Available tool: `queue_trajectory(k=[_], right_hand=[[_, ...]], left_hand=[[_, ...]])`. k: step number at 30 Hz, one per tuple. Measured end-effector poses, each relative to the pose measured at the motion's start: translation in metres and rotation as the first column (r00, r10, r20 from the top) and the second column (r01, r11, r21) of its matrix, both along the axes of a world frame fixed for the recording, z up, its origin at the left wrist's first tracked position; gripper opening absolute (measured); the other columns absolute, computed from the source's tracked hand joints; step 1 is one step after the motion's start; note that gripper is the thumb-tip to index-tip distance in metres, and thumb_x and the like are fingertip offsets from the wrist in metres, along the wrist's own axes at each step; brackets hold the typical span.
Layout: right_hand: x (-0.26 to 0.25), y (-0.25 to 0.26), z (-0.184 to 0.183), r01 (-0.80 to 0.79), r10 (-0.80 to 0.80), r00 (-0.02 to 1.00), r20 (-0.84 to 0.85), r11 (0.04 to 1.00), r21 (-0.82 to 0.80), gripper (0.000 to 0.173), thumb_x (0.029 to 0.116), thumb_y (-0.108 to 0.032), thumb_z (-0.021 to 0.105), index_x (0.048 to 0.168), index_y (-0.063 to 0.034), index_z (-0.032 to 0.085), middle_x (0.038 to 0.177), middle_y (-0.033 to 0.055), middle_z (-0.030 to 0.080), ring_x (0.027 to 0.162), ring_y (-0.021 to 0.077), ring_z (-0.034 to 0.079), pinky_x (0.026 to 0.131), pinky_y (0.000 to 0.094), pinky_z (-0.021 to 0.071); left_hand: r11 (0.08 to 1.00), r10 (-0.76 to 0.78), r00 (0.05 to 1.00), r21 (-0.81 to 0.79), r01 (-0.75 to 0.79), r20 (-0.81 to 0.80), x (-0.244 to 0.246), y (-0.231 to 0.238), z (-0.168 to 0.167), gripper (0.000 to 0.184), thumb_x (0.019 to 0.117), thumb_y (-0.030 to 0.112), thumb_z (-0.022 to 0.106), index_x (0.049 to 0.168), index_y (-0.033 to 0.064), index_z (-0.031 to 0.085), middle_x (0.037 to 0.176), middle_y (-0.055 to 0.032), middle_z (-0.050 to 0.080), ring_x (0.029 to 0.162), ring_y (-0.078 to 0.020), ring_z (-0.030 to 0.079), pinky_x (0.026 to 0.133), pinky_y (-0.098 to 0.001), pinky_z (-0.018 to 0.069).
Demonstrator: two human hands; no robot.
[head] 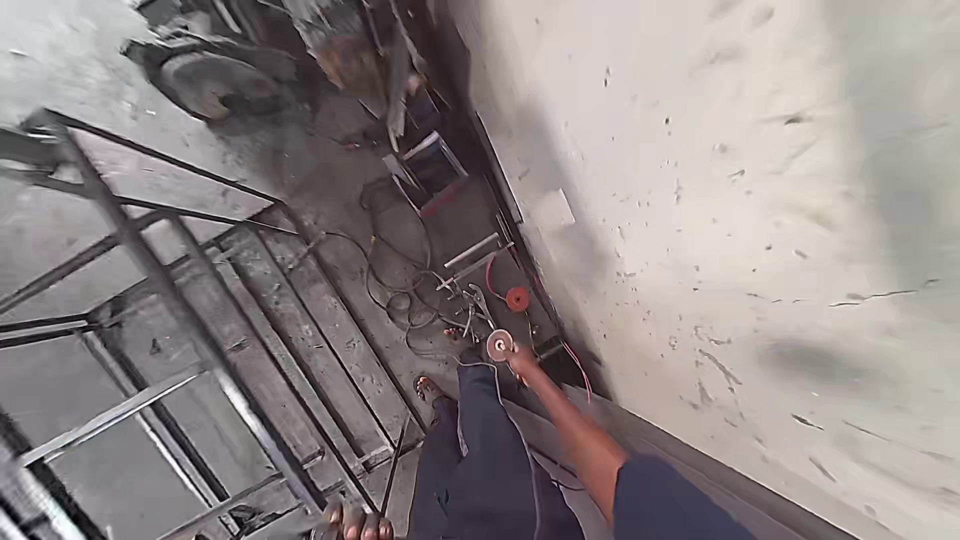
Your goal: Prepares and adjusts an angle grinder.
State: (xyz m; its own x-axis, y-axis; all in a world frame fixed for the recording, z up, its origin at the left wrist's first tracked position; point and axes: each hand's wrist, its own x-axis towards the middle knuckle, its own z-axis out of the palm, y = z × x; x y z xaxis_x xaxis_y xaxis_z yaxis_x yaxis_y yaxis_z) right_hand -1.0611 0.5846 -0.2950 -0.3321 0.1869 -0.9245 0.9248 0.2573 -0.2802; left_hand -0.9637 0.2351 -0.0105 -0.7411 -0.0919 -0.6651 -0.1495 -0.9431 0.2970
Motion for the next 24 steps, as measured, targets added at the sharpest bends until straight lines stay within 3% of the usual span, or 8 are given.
queue_trajectory(k=[2,5,6,8,11,13,16,24], right_hand=[[-0.015,-0.029,0.086,-0.073,0.052,0.989,-0.141,0.986,-0.150,0.040,0.1060,-0.031,0.056,0.137,-0.0062,0.054,0.106,0.0118,0.062,0.079,0.0166,0.058,0.066,0.0360,0.0495],[-0.043,-0.087,0.236,-0.204,-0.018,0.915,-0.404,0.842,-0.500,0.035,0.1068,-0.028,0.053,0.135,-0.0070,0.055,0.099,0.0035,0.069,0.076,0.0066,0.064,0.068,0.0257,0.0554],[-0.047,-0.107,0.287,-0.268,-0.049,0.889,-0.455,0.751,-0.604,0.031,0.1056,-0.028,0.054,0.131,-0.0096,0.058,0.097,0.0010,0.071,0.077,0.0051,0.065,0.070,0.0237,0.0566],[-0.045,-0.149,0.378,-0.441,-0.006,0.846,-0.533,0.553,-0.707,0.024,0.1028,-0.032,0.060,0.121,-0.0172,0.065,0.083,-0.0060,0.067,0.060,-0.0006,0.053,0.055,0.0174,0.0462],[-0.044,-0.218,0.471,-0.747,0.176,0.663,-0.728,0.215,-0.629,0.027,0.1015,-0.038,0.063,0.117,-0.0161,0.069,0.085,-0.0064,0.067,0.063,-0.0001,0.054,0.056,0.0185,0.0454],[-0.037,-0.266,0.505,-0.866,0.279,0.488,-0.827,0.038,-0.499,0.025,0.1032,-0.031,0.060,0.113,-0.0097,0.067,0.089,-0.0032,0.068,0.074,0.0035,0.061,0.066,0.0229,0.0522],[-0.020,-0.319,0.525,-0.912,0.426,0.377,-0.823,0.016,-0.409,0.024,0.1019,-0.031,0.063,0.102,-0.0073,0.065,0.078,0.0008,0.064,0.058,0.0080,0.059,0.051,0.0254,0.0521],[0.016,-0.365,0.539,-0.975,0.558,0.194,-0.807,0.022,-0.220,0.029,0.1009,-0.037,0.065,0.097,-0.0081,0.064,0.077,0.0003,0.062,0.058,0.0080,0.057,0.054,0.0263,0.0507]], left_hand=[[1.000,-0.010,0.997,-0.014,0.009,-0.082,-0.003,-0.009,0.014,0.050,0.0813,0.054,0.076,0.115,0.0173,0.073,0.095,-0.0042,0.074,0.087,-0.0214,0.073,0.084,-0.0451,0.0598],[0.999,0.032,0.968,0.040,-0.023,-0.249,-0.009,-0.025,0.035,0.071,0.0725,0.074,0.070,0.115,0.0172,0.074,0.096,-0.0078,0.074,0.091,-0.0266,0.072,0.088,-0.0499,0.0584],[0.997,0.071,0.963,0.057,-0.058,-0.258,-0.010,-0.026,0.047,0.078,0.0735,0.084,0.059,0.112,0.0170,0.074,0.094,-0.0086,0.074,0.088,-0.0274,0.073,0.085,-0.0500,0.0592],[0.985,0.153,0.963,0.108,-0.132,-0.220,-0.006,-0.024,0.076,0.092,0.0761,0.095,0.034,0.105,0.0155,0.072,0.088,-0.0098,0.073,0.082,-0.0274,0.072,0.077,-0.0483,0.0602],[0.968,0.248,0.930,0.104,-0.228,-0.272,0.005,-0.024,0.110,0.097,0.0789,0.096,0.022,0.104,0.0169,0.072,0.093,-0.0096,0.075,0.085,-0.0238,0.074,0.074,-0.0464,0.0619],[0.967,0.252,0.871,0.152,-0.206,-0.422,0.018,-0.030,0.113,0.097,0.0774,0.096,0.031,0.111,0.0151,0.071,0.098,-0.0131,0.075,0.087,-0.0260,0.073,0.075,-0.0476,0.0615],[0.967,0.216,0.778,0.239,-0.088,-0.590,0.034,-0.038,0.122,0.085,0.0713,0.087,0.056,0.108,0.0128,0.074,0.094,-0.0119,0.073,0.084,-0.0276,0.072,0.078,-0.0464,0.0599],[0.931,0.333,0.752,0.327,-0.165,-0.569,0.071,-0.054,0.139,0.092,0.0739,0.094,0.040,0.105,0.0126,0.070,0.090,-0.0130,0.072,0.080,-0.0301,0.071,0.075,-0.0486,0.0596]])
